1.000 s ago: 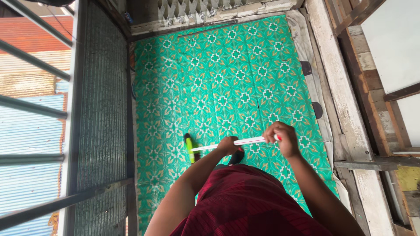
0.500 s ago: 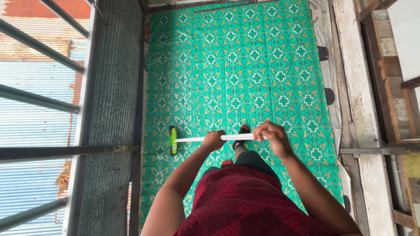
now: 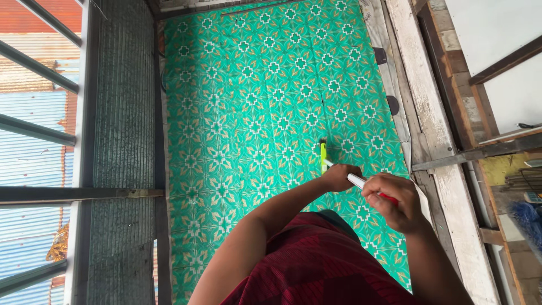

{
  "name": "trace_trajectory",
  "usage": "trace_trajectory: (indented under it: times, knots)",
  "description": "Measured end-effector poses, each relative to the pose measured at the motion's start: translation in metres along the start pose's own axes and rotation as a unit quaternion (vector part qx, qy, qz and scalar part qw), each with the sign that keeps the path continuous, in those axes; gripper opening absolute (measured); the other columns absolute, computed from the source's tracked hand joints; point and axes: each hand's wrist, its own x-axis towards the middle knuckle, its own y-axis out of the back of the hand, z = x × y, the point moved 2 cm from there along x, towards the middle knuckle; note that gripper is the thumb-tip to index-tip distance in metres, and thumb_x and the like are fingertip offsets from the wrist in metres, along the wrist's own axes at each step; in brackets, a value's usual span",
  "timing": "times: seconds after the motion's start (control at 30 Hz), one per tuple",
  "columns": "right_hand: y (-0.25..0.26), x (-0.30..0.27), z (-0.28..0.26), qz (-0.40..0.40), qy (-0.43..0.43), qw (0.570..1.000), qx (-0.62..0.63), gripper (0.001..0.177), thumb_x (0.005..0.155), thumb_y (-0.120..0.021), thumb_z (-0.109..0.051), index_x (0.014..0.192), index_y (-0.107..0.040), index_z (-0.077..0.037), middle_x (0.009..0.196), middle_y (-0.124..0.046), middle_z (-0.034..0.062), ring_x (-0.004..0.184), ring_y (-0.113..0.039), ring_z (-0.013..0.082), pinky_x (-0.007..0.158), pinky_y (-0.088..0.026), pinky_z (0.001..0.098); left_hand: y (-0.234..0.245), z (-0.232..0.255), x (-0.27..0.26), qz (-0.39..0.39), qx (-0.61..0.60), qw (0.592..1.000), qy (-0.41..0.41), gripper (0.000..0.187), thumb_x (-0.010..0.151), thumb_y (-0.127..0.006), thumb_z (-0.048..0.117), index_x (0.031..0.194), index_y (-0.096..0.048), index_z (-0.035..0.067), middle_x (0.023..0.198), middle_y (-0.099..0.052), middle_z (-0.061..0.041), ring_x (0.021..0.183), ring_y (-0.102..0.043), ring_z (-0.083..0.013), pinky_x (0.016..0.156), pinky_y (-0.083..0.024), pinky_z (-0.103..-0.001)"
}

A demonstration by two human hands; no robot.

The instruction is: The person sweeps the green patterned floor using a long-handled brush, moving the tool across the surface in short strokes.

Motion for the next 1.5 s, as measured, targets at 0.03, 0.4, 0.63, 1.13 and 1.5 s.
trace_trajectory:
  times: [0.03,0.4,0.63,1.13,1.5]
  knots:
    - [-0.002,-0.008,0.008,0.009,-0.037,0.999,0.006,0.024,0.088,-0.054,-0.020,0.084,-0.065,0.001,0.072,-0.067,0.0089,0.057,-0.061,0.0130,0.053,-0.050,0.0308,-0.009,-0.005,-0.008,-0.010,0.007,1.000,0.003,0.022,0.085,-0.073,0.034,0.101,-0.072,0.018,0.096,-0.077,-0.010,0.092,-0.073,-0.0352,0.081,-0.057,-0.048]
    - [-0.003,-0.129,0.086,0.076,-0.061,0.957,0.275,0.032,0.101,-0.038,-0.019,0.087,-0.060,0.000,0.064,-0.054,0.0082,0.064,-0.056,0.0211,0.078,-0.055,0.0447,-0.056,-0.033,-0.116,-0.003,0.156,0.968,0.197,0.021,0.093,-0.066,0.035,0.103,-0.073,0.017,0.098,-0.075,-0.013,0.105,-0.069,-0.0359,0.092,-0.051,-0.053]
    - [-0.094,-0.185,0.138,-0.005,-0.195,0.935,0.296,0.030,0.095,-0.038,-0.017,0.090,-0.064,-0.001,0.076,-0.065,0.0130,0.084,-0.068,0.0260,0.100,-0.053,0.0501,-0.039,-0.051,-0.236,-0.069,0.230,0.894,0.379,0.036,0.087,-0.067,0.031,0.123,-0.067,0.024,0.119,-0.071,-0.010,0.116,-0.066,-0.0336,0.098,-0.051,-0.054]
    - [0.091,-0.210,-0.021,0.097,-0.045,0.973,0.204,0.022,0.101,-0.049,-0.013,0.093,-0.063,0.001,0.078,-0.067,0.0128,0.067,-0.060,0.0175,0.070,-0.053,0.0351,-0.142,0.115,-0.096,-0.014,0.103,0.987,0.123,0.024,0.095,-0.066,0.038,0.109,-0.070,0.020,0.095,-0.077,-0.011,0.091,-0.075,-0.0323,0.093,-0.054,-0.048]
    - [0.043,-0.228,-0.045,0.052,-0.071,0.993,0.078,0.021,0.092,-0.054,-0.016,0.082,-0.064,0.000,0.072,-0.066,0.0104,0.054,-0.056,0.0143,0.053,-0.048,0.0302,-0.196,0.108,-0.129,-0.016,0.039,0.997,0.071,0.019,0.092,-0.067,0.034,0.104,-0.072,0.020,0.098,-0.077,-0.012,0.095,-0.072,-0.0371,0.086,-0.056,-0.051]
